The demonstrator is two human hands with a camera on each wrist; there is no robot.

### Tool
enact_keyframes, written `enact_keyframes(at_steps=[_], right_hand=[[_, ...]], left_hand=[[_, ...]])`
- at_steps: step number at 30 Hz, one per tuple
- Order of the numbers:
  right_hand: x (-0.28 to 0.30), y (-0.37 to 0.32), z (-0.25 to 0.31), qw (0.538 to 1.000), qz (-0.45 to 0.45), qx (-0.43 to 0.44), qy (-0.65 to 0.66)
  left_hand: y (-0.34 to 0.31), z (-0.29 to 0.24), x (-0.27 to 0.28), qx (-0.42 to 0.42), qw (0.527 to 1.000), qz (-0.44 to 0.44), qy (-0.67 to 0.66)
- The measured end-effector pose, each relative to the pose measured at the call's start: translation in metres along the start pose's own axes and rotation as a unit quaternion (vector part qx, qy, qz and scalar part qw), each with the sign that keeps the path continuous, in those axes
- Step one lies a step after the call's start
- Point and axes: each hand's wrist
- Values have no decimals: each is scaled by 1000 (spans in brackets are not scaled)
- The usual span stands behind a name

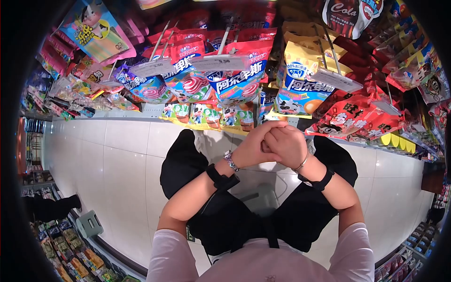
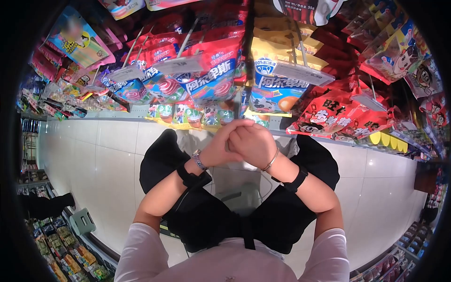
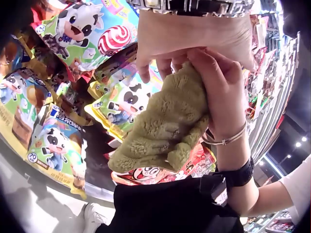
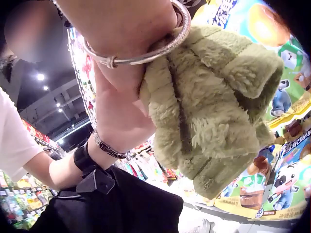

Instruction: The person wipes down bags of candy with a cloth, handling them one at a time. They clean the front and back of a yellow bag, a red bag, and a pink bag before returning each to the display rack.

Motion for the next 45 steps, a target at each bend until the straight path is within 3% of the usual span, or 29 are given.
enact_keyframes(at_steps=[2,7,10,18,20,21,23,26,27,29,31,32,34,36,38,40,41,42,43,44,45], right_hand=[[-4,-2,-6,999,9,30,29],[10,2,-6,999,35,21,9],[9,-1,-6,999,34,24,9],[13,2,-2,997,-3,65,-32],[6,-6,-7,995,88,47,22],[2,-8,-9,995,86,42,18],[-8,-11,-11,976,212,49,24],[-26,-27,-7,965,239,-11,104],[-32,-33,-5,965,238,-14,107],[-45,-38,-4,976,118,7,182],[-60,-44,-7,972,155,5,177],[-62,-46,-9,965,198,0,171],[-60,-40,-6,975,151,33,160],[-55,-36,-2,981,106,69,148],[-47,-34,2,965,236,88,76],[-40,-25,6,954,274,113,36],[-33,-21,6,940,313,135,1],[-24,-18,5,940,314,134,-1],[-14,-14,1,960,271,75,-3],[-2,-7,-4,974,225,17,-6],[13,0,-9,987,157,-17,-11]], left_hand=[[4,-2,1,25,1000,12,2],[12,-1,-1,-56,994,11,97],[12,-4,-2,-58,993,10,107],[8,-14,-2,1,998,22,67],[7,-15,-2,6,997,27,69],[6,-14,0,19,990,39,137],[5,-9,2,28,977,57,202],[-1,1,-6,38,957,79,277],[-2,5,-13,21,975,65,213],[-2,8,-21,4,987,51,155],[-3,9,-26,111,992,8,56],[-6,18,-26,109,992,11,58],[-12,45,-24,128,991,-41,9],[-10,45,-23,131,991,-40,3],[-7,43,-17,135,990,-42,-1],[4,40,-8,255,957,-12,-140],[10,38,-9,253,957,-10,-141],[15,36,-9,255,954,-67,-142],[22,33,-9,256,948,-123,-143],[29,29,-9,253,949,-122,-143],[36,24,-9,225,944,-201,-137]])
Point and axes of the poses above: each hand's wrist, its own y-axis towards the middle knuckle, its own x-axis out of the back of the hand, z = x × y, and after that the axes turned 4 degrees about -x, right-handed
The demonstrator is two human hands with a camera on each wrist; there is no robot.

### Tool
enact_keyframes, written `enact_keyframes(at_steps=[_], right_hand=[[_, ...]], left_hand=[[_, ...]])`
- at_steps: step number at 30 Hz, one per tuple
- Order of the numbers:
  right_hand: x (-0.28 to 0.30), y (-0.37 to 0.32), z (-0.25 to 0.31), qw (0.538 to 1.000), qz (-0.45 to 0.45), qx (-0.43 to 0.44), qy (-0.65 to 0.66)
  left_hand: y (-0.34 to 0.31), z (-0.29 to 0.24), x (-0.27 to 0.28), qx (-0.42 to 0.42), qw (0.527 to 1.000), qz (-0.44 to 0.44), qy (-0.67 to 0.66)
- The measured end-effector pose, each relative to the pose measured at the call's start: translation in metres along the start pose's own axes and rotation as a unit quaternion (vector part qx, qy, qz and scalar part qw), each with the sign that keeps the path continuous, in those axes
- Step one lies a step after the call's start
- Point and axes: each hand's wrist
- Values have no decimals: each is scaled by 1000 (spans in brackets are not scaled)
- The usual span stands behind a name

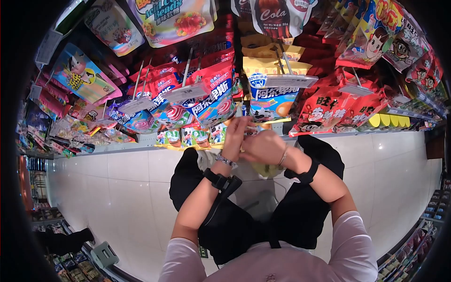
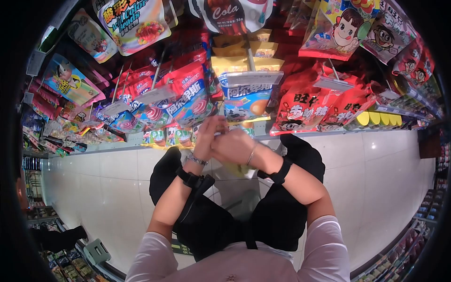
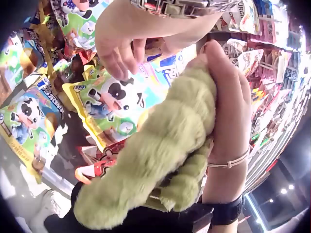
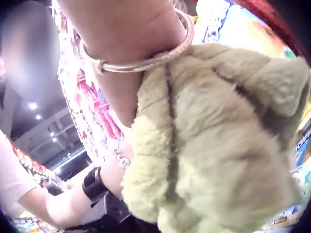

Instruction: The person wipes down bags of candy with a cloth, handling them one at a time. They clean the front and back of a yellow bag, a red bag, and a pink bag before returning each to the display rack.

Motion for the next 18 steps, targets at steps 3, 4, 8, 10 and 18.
enact_keyframes(at_steps=[3,4,8,10,18], right_hand=[[29,1,-29,977,-128,-116,125],[30,-1,-41,978,-129,-112,122],[15,-12,-79,812,-139,-249,509],[15,-16,-83,699,-83,-312,638],[11,-33,-69,545,24,-287,787]], left_hand=[[15,5,3,-28,996,-78,-32],[20,8,2,-39,996,-82,-10],[50,45,11,-80,995,-35,52],[41,22,-13,-52,994,-45,82],[70,48,-19,-124,985,-6,118]])
Point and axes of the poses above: each hand's wrist, its own y-axis towards the middle knuckle, its own x-axis out of the back of the hand, z = x × y, and after that the axes turned 4 degrees about -x, right-handed
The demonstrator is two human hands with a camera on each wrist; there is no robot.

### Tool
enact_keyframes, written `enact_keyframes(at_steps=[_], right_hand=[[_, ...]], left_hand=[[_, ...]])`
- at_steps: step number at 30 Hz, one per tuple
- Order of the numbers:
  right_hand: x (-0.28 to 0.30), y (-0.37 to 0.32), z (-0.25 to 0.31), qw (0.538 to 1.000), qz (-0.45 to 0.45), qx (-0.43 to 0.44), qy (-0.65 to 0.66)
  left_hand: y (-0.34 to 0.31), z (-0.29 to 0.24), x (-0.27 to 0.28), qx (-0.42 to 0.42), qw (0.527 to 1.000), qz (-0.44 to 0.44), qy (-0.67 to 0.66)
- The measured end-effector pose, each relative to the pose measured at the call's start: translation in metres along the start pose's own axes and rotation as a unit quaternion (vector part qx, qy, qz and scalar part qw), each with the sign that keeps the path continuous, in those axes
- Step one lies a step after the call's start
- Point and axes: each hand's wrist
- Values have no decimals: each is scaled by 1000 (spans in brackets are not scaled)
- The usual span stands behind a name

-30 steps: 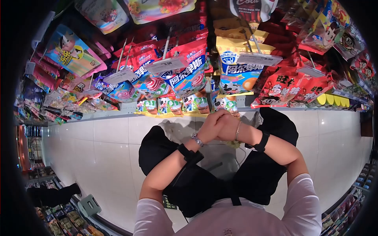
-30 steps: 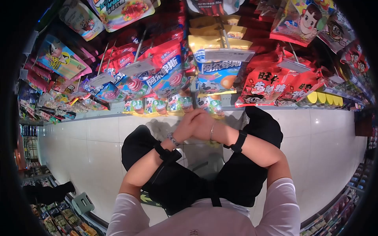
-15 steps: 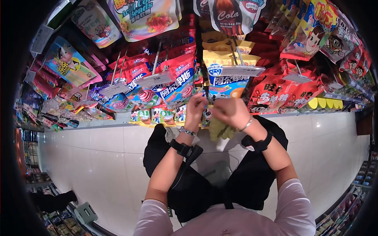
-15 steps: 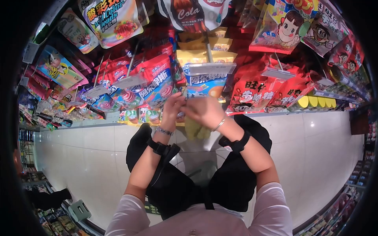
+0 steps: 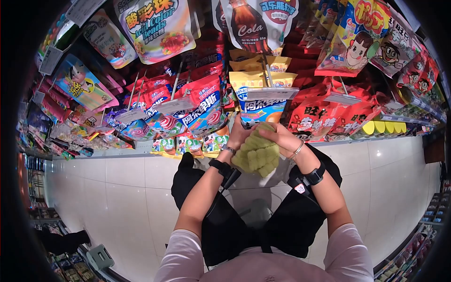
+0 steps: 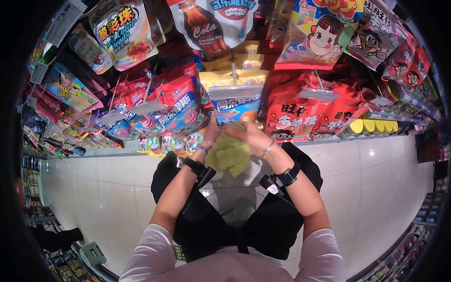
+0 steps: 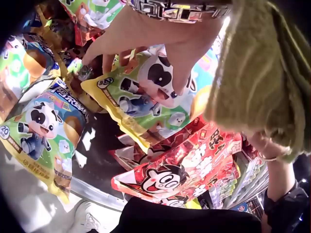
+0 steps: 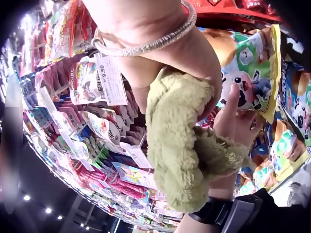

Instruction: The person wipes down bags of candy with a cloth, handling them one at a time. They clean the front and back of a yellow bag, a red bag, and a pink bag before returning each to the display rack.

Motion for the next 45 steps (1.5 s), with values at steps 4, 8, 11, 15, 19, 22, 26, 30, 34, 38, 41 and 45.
enact_keyframes(at_steps=[4,8,11,15,19,22,26,30,34,38,41,45], right_hand=[[-1,-8,7,999,14,28,4],[4,-13,11,997,26,68,34],[6,-15,14,995,23,77,55],[6,-13,11,994,-13,99,45],[4,-6,2,993,-51,95,45],[4,0,-1,995,-44,88,21],[-9,9,-2,988,-90,122,-9],[-19,21,-9,992,-68,109,-5],[-37,28,-18,994,-56,94,15],[-47,40,-25,995,-46,85,-1],[-50,51,-29,995,-57,82,-22],[-54,60,-34,996,-61,69,5]], left_hand=[[15,65,6,23,998,35,-55],[3,72,3,141,960,119,-210],[-8,54,1,168,948,82,-259],[-10,61,11,157,955,41,-248],[3,108,24,75,961,0,-268],[-16,16,25,45,985,1,-169],[-44,-44,27,232,900,-132,-344],[-46,28,74,161,947,-198,-198],[-45,-2,92,191,901,-289,-262],[-49,12,120,227,879,-266,-323],[-50,17,130,209,881,-274,-324],[-49,22,140,222,854,-333,-331]])
Point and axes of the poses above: each hand's wrist, its own y-axis towards the middle knuckle, its own x-axis out of the back of the hand, z = x × y, and after that the axes turned 4 degrees about -x, right-handed
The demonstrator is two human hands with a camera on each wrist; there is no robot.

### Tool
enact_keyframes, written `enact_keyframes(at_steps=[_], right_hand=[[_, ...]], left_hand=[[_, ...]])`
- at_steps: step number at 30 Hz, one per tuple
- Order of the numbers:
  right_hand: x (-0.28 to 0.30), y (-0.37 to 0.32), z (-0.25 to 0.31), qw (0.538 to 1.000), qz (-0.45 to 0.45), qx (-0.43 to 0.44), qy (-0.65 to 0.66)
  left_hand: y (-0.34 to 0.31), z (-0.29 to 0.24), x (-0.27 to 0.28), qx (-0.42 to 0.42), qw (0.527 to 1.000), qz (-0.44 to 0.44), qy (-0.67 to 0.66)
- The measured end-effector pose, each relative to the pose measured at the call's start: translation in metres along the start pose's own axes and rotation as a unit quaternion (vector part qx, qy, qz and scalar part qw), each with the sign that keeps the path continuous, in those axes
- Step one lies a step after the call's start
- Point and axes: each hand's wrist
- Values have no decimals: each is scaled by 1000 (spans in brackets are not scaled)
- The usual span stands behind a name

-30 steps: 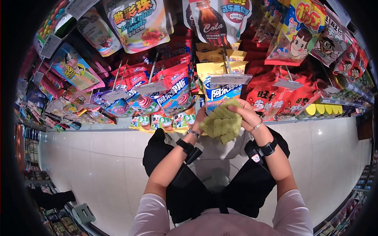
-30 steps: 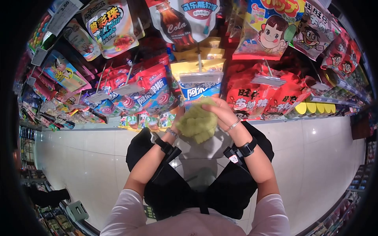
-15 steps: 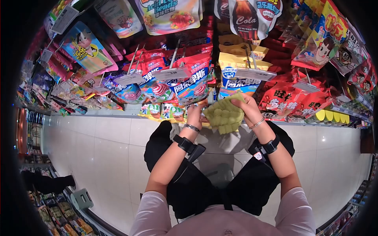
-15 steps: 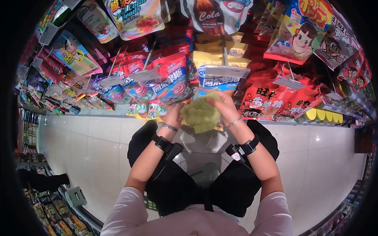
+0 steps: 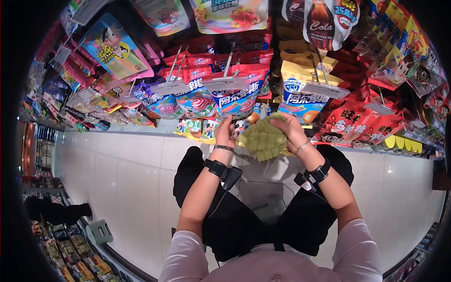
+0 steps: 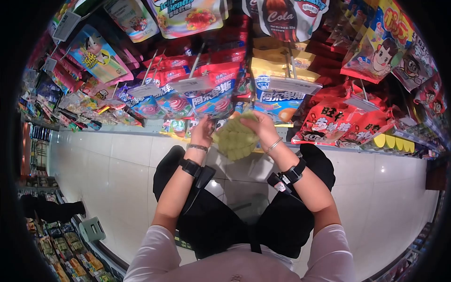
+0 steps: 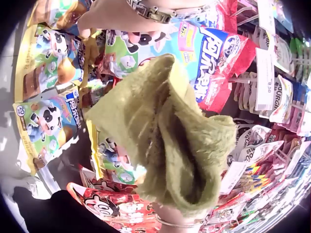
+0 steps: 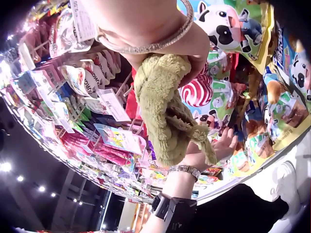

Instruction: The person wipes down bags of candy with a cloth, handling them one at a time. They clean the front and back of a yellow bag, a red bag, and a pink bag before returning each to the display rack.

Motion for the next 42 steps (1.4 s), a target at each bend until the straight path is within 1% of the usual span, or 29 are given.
enact_keyframes(at_steps=[1,2,4,6,8,9,10,12,13,14,15,16,17,18,20,22,23,24,26,27,28,30,32,34,36,37,39,41,42], right_hand=[[1,2,-2,1000,4,0,8],[0,4,-2,1000,8,0,17],[-2,4,-2,1000,9,-4,20],[-4,4,-3,1000,8,-6,26],[-3,5,-3,1000,7,2,10],[-2,6,-4,1000,11,0,9],[0,7,-4,1000,3,0,9],[0,9,-6,1000,0,-2,10],[0,9,-6,1000,-18,4,16],[0,10,-7,999,-36,9,22],[1,12,-10,998,-55,9,34],[1,13,-11,998,-51,8,34],[-1,14,-11,997,-66,3,40],[-1,16,-11,996,-80,-2,45],[3,24,-17,997,-78,-4,28],[-2,25,-17,995,-96,32,-21],[-6,24,-13,993,-91,33,-62],[-1,29,-17,994,-85,34,-64],[10,44,-31,975,-111,107,-158],[0,39,-21,974,-106,92,-177],[-3,42,-19,974,-100,101,-176],[-3,44,-18,966,-100,101,-215],[1,52,-21,967,-86,103,-218],[-1,55,-22,958,-64,151,-235],[-1,61,-26,956,-53,156,-243],[-2,64,-28,958,-63,147,-239],[-3,67,-33,960,-73,134,-234],[-3,74,-38,953,-73,174,-237],[-3,76,-39,954,-74,173,-234]], left_hand=[[-2,1,0,0,1000,-28,10],[-7,1,-3,-1,999,-31,7],[-17,0,-11,-35,998,-45,-6],[-6,5,-3,-27,999,-41,-16],[0,8,2,-49,999,22,-7],[-2,9,2,-65,998,24,5],[-5,9,2,-69,997,20,3],[-31,-3,-15,-65,994,-28,83],[-28,0,-16,-108,991,-11,74],[-22,3,-14,-112,991,-13,72],[-16,5,-11,-151,986,-30,67],[-10,6,-6,-188,979,-46,63],[-12,0,-6,-188,967,-74,156],[-16,-4,-6,-190,966,-77,155],[-23,-11,-9,-182,978,-25,97],[-29,-11,-14,-185,977,-14,103],[-29,-8,-13,-206,970,1,130],[-37,-10,-18,-226,961,15,158],[-44,-1,-23,-220,967,-1,133],[-44,1,-26,-213,970,-12,115],[-47,4,-27,-215,966,-13,144],[-56,3,-34,-192,975,9,112],[-61,-1,-37,-188,976,24,105],[-61,0,-33,-178,978,34,99],[-52,3,-32,-196,971,55,123],[-49,5,-31,-204,970,71,111],[-48,9,-30,-194,972,64,116],[-46,14,-27,-182,973,61,127],[-44,18,-26,-202,965,64,153]])
Point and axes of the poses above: each hand's wrist, its own y-axis towards the middle knuckle, its own x-axis out of the back of the hand, z = x × y, and after that the axes turned 4 degrees about -x, right-handed
